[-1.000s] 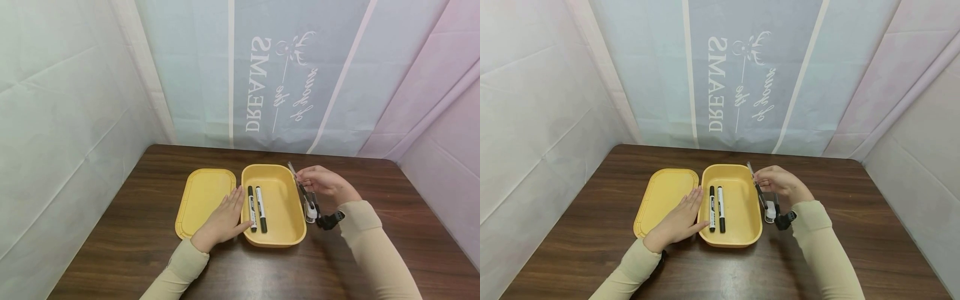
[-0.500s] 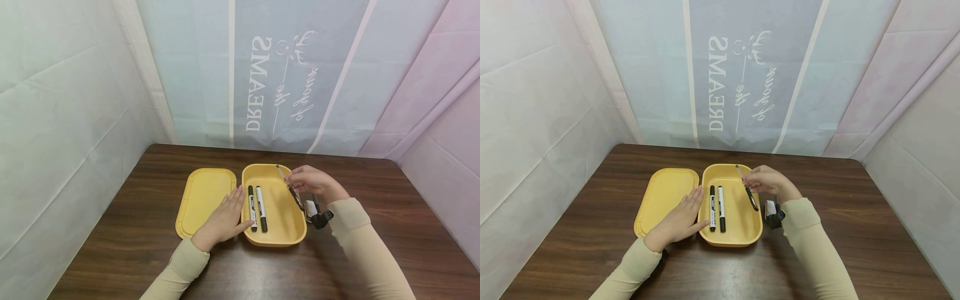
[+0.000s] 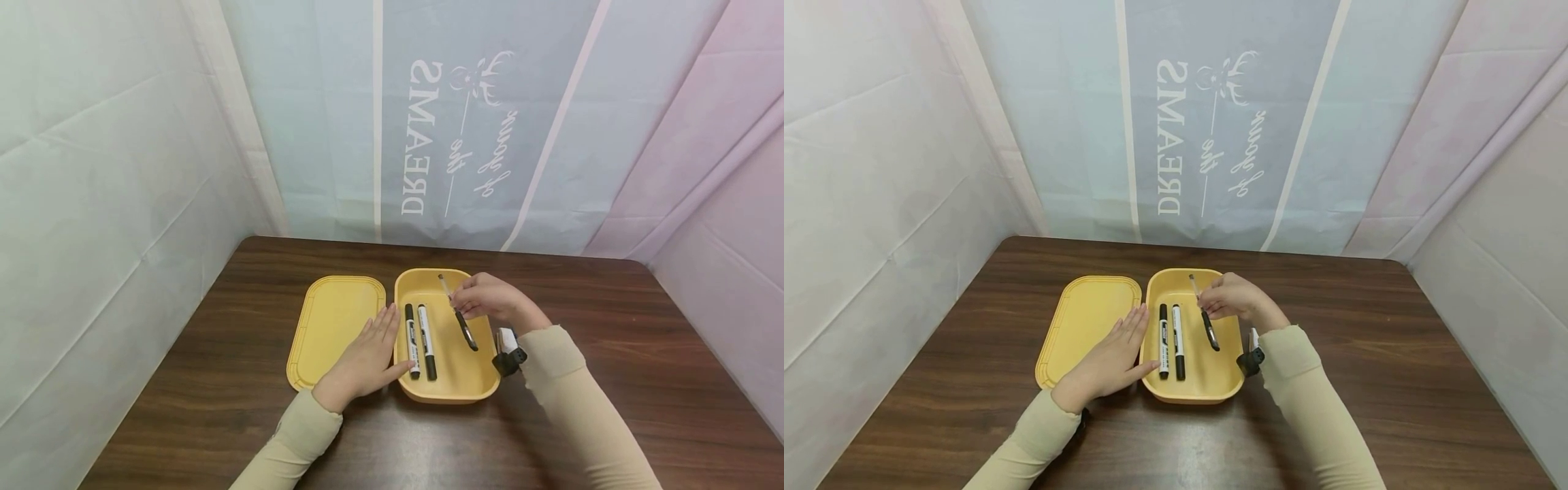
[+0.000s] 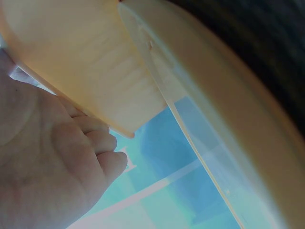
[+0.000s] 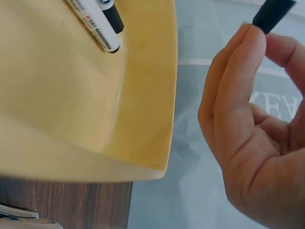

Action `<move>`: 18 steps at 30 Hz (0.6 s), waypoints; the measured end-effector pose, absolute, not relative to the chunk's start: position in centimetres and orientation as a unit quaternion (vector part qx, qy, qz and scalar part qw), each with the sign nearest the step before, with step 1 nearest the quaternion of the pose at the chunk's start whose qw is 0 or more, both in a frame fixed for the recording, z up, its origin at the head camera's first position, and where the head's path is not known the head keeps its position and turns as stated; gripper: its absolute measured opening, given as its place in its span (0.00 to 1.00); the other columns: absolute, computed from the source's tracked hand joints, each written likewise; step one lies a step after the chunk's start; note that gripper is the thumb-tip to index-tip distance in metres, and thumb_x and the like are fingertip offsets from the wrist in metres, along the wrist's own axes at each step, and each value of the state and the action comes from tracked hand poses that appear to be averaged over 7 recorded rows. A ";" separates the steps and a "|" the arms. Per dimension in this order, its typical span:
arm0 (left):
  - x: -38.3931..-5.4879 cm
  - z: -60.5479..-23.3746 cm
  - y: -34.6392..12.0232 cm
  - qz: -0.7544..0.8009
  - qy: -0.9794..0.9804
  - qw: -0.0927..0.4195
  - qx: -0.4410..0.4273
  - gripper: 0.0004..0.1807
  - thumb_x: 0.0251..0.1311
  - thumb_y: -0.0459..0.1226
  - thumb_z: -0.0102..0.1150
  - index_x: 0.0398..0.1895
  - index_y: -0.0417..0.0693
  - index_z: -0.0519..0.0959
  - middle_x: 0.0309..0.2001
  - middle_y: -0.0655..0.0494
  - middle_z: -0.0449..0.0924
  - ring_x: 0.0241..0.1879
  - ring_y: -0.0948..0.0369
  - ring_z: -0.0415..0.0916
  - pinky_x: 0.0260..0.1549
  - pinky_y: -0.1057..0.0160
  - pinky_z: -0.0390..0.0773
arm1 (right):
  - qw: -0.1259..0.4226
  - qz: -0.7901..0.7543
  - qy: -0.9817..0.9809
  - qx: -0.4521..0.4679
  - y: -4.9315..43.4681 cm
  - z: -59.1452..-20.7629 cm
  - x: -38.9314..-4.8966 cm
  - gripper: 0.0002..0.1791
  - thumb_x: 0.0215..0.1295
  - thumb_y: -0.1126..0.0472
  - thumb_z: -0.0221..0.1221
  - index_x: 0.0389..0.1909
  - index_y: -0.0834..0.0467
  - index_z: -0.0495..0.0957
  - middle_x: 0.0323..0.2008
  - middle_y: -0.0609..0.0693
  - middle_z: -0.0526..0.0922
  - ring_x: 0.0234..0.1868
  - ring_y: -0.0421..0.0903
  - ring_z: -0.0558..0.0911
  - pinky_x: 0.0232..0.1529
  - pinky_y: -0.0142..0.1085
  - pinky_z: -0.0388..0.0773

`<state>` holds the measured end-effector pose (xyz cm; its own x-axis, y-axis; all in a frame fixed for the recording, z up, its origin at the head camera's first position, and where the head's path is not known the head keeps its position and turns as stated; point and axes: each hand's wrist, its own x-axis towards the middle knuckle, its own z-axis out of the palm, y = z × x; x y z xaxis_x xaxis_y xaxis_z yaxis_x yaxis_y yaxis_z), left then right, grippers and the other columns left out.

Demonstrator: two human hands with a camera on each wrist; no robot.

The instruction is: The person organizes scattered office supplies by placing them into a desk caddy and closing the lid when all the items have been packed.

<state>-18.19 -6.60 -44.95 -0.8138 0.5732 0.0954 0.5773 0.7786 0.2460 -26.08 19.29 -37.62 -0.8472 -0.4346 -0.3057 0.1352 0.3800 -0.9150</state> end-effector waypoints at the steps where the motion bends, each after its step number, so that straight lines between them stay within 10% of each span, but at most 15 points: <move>1: -18.2 -45.0 -6.6 -0.133 -0.943 0.008 -0.305 0.47 0.67 0.59 0.43 0.73 0.32 0.44 0.75 0.39 0.38 0.73 0.47 0.38 0.69 0.51 0.47 | 0.251 -0.538 0.799 -0.092 19.1 -37.7 -26.0 0.05 0.60 0.70 0.57 0.32 0.70 0.77 0.27 0.52 0.78 0.25 0.40 0.77 0.31 0.32 0.80; 18: -18.2 -44.8 -6.6 -0.134 -0.943 0.005 -0.304 0.47 0.67 0.58 0.44 0.73 0.32 0.44 0.75 0.40 0.38 0.73 0.47 0.38 0.69 0.51 0.47 | 0.146 -0.259 0.949 -0.105 14.7 -38.0 -24.7 0.21 0.46 0.73 0.52 0.01 0.53 0.62 0.03 0.44 0.65 0.11 0.45 0.75 0.20 0.36 0.77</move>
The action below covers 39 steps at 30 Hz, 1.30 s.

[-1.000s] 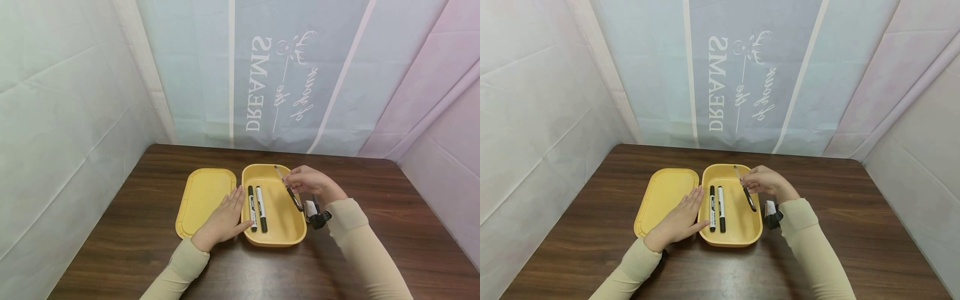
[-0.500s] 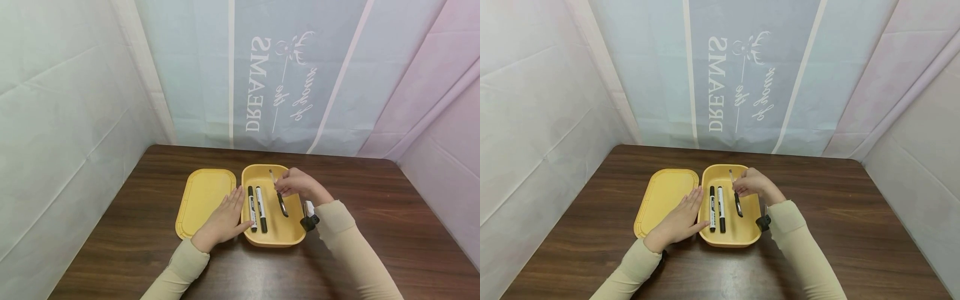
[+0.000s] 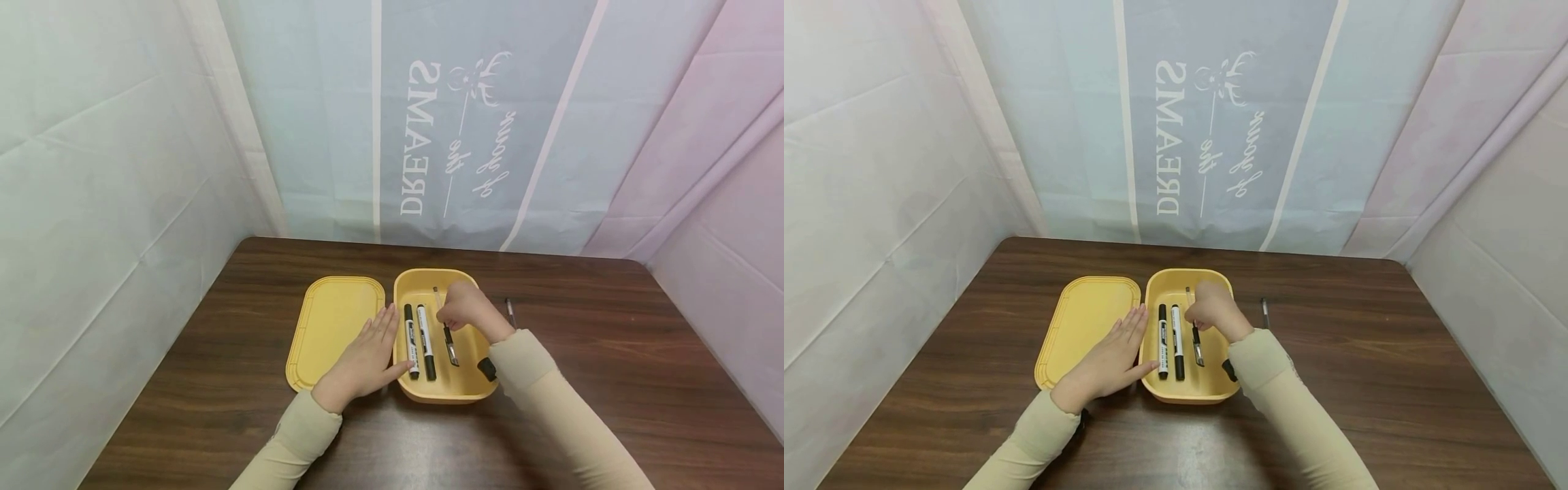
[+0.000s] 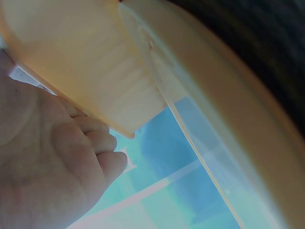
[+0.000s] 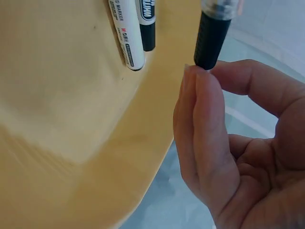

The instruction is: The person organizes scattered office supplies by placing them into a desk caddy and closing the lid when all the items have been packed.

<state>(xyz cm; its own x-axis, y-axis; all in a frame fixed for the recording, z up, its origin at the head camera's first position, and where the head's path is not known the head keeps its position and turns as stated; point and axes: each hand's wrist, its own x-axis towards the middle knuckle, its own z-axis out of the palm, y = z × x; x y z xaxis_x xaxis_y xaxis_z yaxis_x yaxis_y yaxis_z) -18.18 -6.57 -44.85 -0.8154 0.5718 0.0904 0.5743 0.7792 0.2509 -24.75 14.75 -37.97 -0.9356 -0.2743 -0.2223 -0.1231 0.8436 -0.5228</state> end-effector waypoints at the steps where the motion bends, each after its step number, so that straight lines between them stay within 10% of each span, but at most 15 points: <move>1: -18.2 -44.9 -6.6 -0.134 -0.943 0.004 -0.304 0.47 0.67 0.58 0.43 0.73 0.33 0.44 0.75 0.40 0.37 0.73 0.48 0.37 0.69 0.51 0.47 | 0.147 -0.250 0.951 -0.105 14.6 -38.0 -24.8 0.21 0.47 0.73 0.53 0.01 0.53 0.63 0.04 0.45 0.67 0.12 0.46 0.77 0.19 0.34 0.76; 21: -18.5 -45.0 -6.2 -0.145 -0.943 0.002 -0.298 0.46 0.67 0.57 0.44 0.74 0.32 0.44 0.75 0.40 0.38 0.73 0.48 0.37 0.69 0.51 0.46 | 0.169 -0.154 0.969 -0.094 13.7 -39.7 -25.8 0.14 0.48 0.73 0.61 0.09 0.59 0.72 0.09 0.52 0.78 0.12 0.44 0.79 0.21 0.32 0.77; 26: -18.5 -44.9 -6.2 -0.142 -0.943 0.003 -0.300 0.47 0.67 0.57 0.44 0.73 0.32 0.44 0.74 0.39 0.38 0.73 0.47 0.38 0.69 0.51 0.47 | 0.184 -0.168 0.966 -0.072 13.5 -40.2 -25.9 0.03 0.48 0.74 0.62 0.24 0.67 0.77 0.12 0.53 0.79 0.12 0.42 0.78 0.18 0.32 0.76; 32: -18.6 -44.7 -6.2 -0.135 -0.944 0.006 -0.300 0.47 0.67 0.58 0.43 0.73 0.32 0.45 0.74 0.39 0.39 0.73 0.46 0.39 0.69 0.51 0.48 | 0.194 -0.184 0.962 -0.057 13.3 -40.8 -26.1 0.15 0.49 0.74 0.63 0.41 0.71 0.77 0.17 0.54 0.79 0.13 0.43 0.79 0.17 0.31 0.77; 39: -18.6 -44.7 -6.2 -0.136 -0.944 0.006 -0.301 0.47 0.67 0.58 0.43 0.73 0.31 0.45 0.74 0.39 0.39 0.73 0.46 0.39 0.69 0.51 0.48 | 0.183 -0.186 0.964 -0.055 13.3 -41.6 -26.2 0.09 0.46 0.75 0.64 0.31 0.67 0.77 0.14 0.53 0.78 0.12 0.42 0.77 0.15 0.30 0.75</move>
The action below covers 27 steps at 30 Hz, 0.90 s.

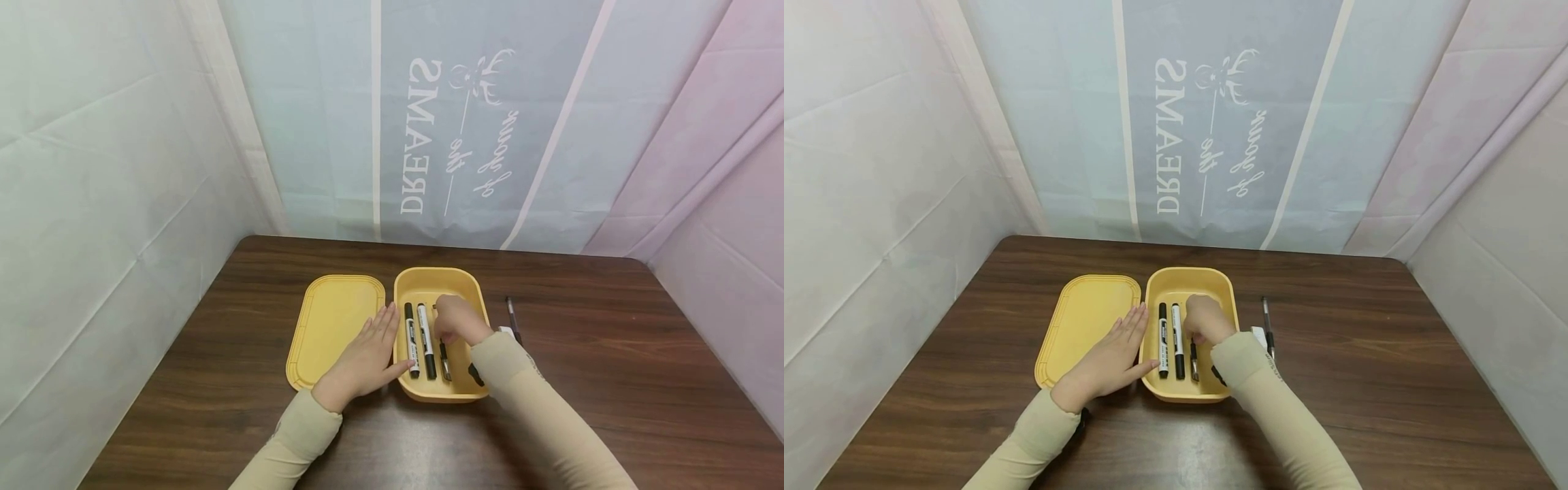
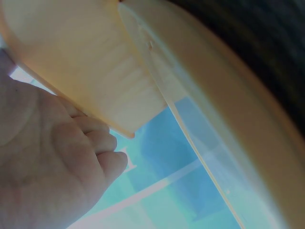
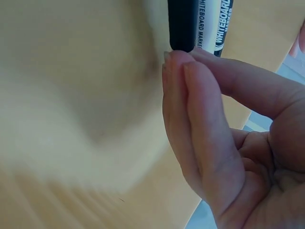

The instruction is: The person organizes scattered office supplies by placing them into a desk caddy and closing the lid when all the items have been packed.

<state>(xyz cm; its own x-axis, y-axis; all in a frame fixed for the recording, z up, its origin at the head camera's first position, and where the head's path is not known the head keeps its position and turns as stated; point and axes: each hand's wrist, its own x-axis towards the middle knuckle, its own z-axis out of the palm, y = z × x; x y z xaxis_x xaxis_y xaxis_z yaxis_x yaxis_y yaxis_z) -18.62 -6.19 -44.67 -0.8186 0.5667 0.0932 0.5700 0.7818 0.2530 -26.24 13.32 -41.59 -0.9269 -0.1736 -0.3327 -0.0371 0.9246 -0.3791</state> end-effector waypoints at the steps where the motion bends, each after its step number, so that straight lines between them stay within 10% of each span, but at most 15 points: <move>1: -18.6 -44.7 -6.2 -0.137 -0.944 0.006 -0.301 0.47 0.67 0.58 0.43 0.73 0.31 0.45 0.74 0.39 0.39 0.73 0.46 0.39 0.69 0.51 0.48 | 0.181 -0.185 0.964 -0.056 13.3 -41.7 -26.2 0.08 0.46 0.75 0.63 0.28 0.66 0.76 0.14 0.53 0.78 0.12 0.42 0.77 0.14 0.30 0.74; 27: -18.6 -45.6 -6.5 -0.130 -0.943 0.016 -0.306 0.47 0.67 0.59 0.42 0.73 0.32 0.44 0.74 0.39 0.38 0.73 0.46 0.39 0.69 0.51 0.47 | 0.165 -0.210 0.963 -0.043 13.1 -42.6 -25.7 0.08 0.41 0.75 0.63 0.16 0.63 0.73 0.12 0.53 0.78 0.13 0.44 0.79 0.17 0.32 0.78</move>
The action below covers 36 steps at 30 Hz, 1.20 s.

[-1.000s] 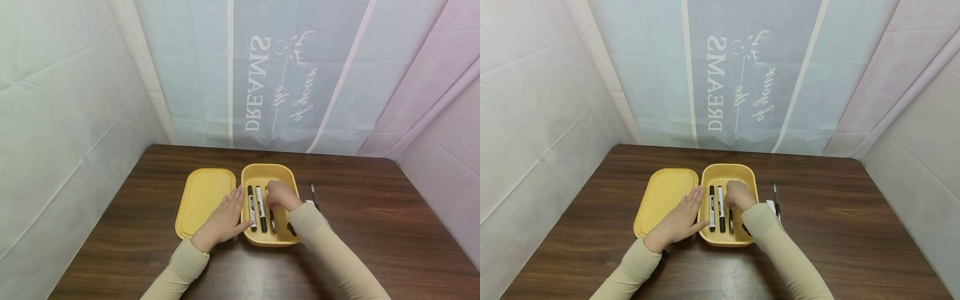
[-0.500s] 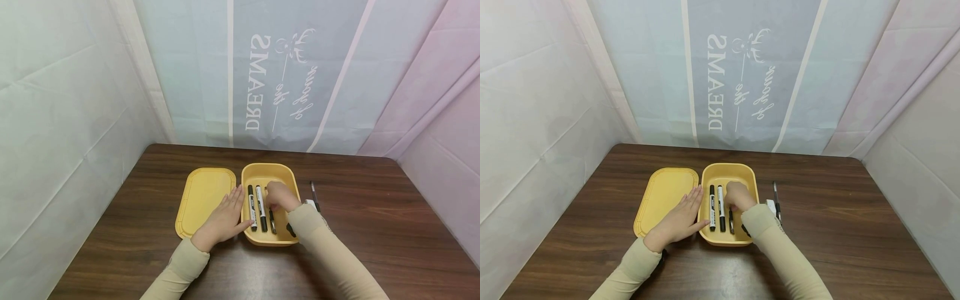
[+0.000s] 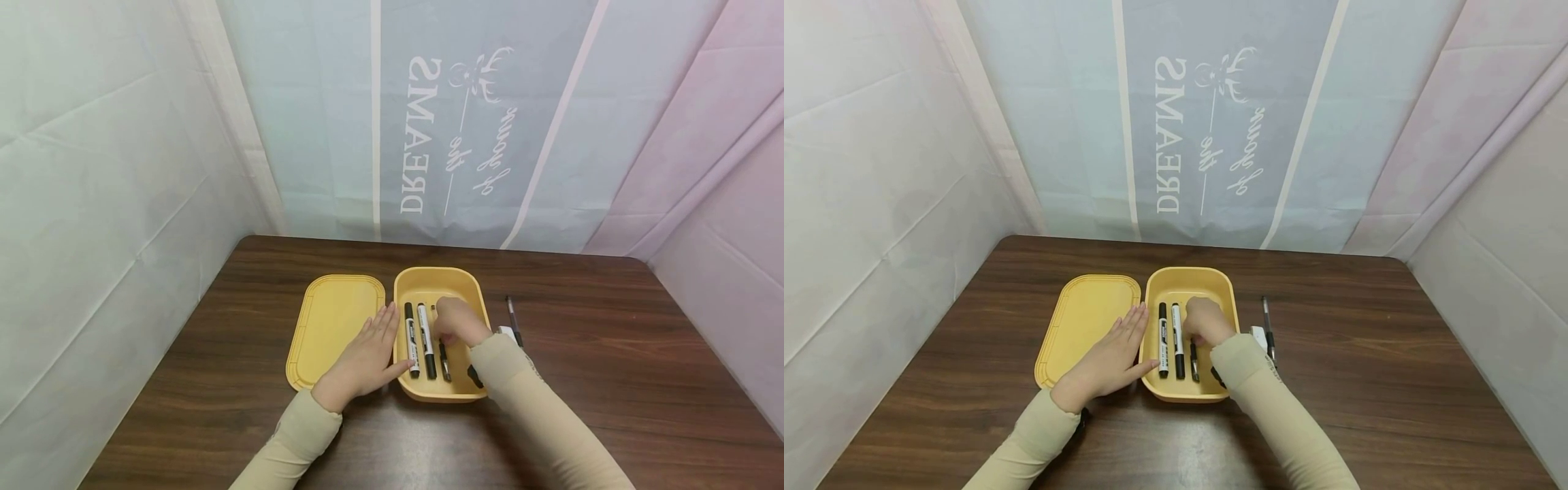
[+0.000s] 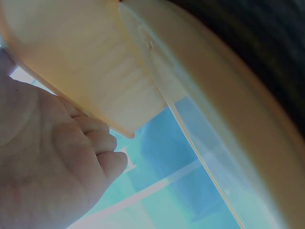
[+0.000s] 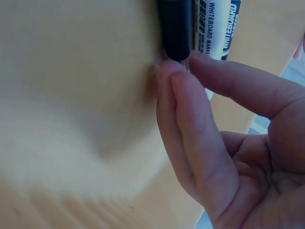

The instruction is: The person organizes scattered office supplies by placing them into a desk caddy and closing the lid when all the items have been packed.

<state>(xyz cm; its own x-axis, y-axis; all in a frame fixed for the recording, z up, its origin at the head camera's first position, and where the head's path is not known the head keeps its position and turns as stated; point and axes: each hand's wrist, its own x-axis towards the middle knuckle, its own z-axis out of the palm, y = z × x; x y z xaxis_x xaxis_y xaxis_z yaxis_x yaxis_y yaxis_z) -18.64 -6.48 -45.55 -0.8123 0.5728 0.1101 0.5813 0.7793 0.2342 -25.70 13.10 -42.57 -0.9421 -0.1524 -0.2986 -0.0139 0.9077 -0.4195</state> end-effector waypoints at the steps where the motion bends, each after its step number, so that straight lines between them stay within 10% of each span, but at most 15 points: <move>1: -18.6 -45.6 -6.5 -0.130 -0.943 0.016 -0.306 0.47 0.67 0.59 0.42 0.73 0.32 0.44 0.74 0.39 0.38 0.73 0.46 0.39 0.69 0.51 0.47 | 0.166 -0.215 0.962 -0.041 13.1 -42.6 -25.7 0.08 0.41 0.75 0.63 0.16 0.63 0.73 0.12 0.53 0.78 0.13 0.44 0.79 0.18 0.33 0.79; 36: -18.6 -44.9 -6.4 -0.133 -0.944 0.004 -0.302 0.47 0.67 0.58 0.43 0.73 0.32 0.44 0.75 0.40 0.37 0.73 0.48 0.37 0.69 0.51 0.46 | 0.237 -0.371 0.898 -0.018 14.7 -42.1 -26.6 0.07 0.51 0.72 0.63 0.18 0.69 0.77 0.16 0.57 0.80 0.15 0.44 0.80 0.23 0.35 0.82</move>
<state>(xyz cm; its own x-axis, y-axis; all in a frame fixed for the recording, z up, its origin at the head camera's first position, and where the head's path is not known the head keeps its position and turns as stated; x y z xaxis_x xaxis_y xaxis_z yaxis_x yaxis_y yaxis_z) -18.58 -6.38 -44.91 -0.8173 0.5693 0.0885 0.5715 0.7817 0.2494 -26.64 14.73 -42.10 -0.8872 -0.2088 -0.4113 0.1425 0.7240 -0.6749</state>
